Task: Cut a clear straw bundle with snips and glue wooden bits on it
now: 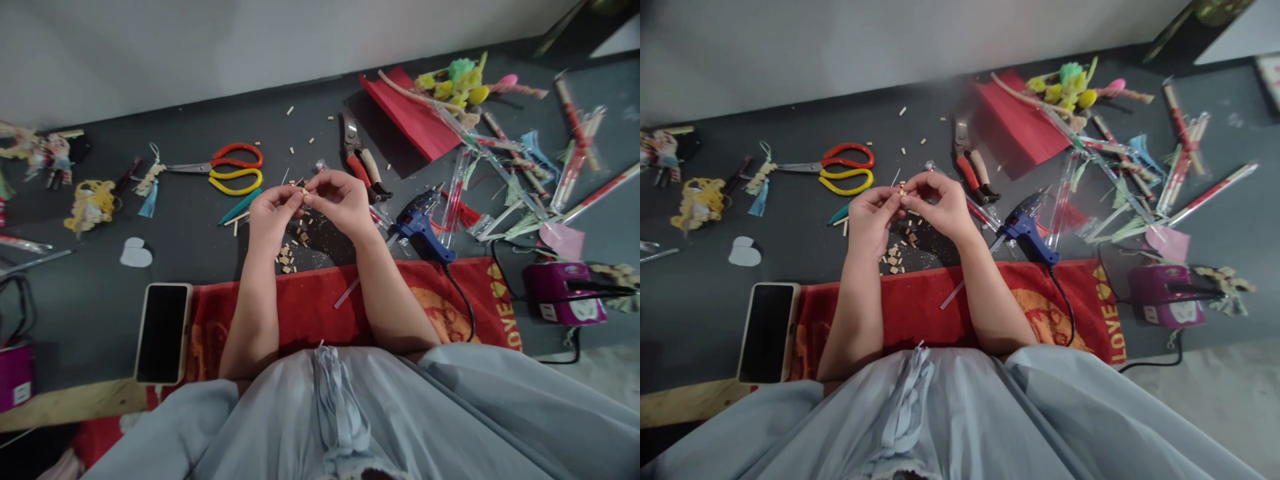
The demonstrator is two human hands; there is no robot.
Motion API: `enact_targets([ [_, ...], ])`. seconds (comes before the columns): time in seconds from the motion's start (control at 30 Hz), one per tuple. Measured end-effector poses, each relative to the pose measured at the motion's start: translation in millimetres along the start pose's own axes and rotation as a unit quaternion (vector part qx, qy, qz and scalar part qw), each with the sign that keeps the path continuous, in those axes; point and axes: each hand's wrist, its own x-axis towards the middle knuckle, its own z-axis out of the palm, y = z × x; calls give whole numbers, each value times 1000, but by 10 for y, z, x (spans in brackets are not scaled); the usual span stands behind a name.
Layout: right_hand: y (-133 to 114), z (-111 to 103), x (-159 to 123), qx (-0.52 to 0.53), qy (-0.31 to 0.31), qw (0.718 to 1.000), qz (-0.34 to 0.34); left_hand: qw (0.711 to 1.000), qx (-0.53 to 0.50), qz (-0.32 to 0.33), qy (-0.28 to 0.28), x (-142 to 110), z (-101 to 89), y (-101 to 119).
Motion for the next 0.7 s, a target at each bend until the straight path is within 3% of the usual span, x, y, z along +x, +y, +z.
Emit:
enact_targets([
  [0.23, -4, -7, 6, -5, -1, 1000, -18, 999, 29, 44, 9, -5, -9, 3],
  [0.57, -7, -15, 0, -15, -5, 999, -35, 999, 51, 15, 7, -21, 5, 3],
  [0.7, 17, -22, 0, -17, -11, 999, -41, 998, 53, 39, -1, -42, 6, 23],
])
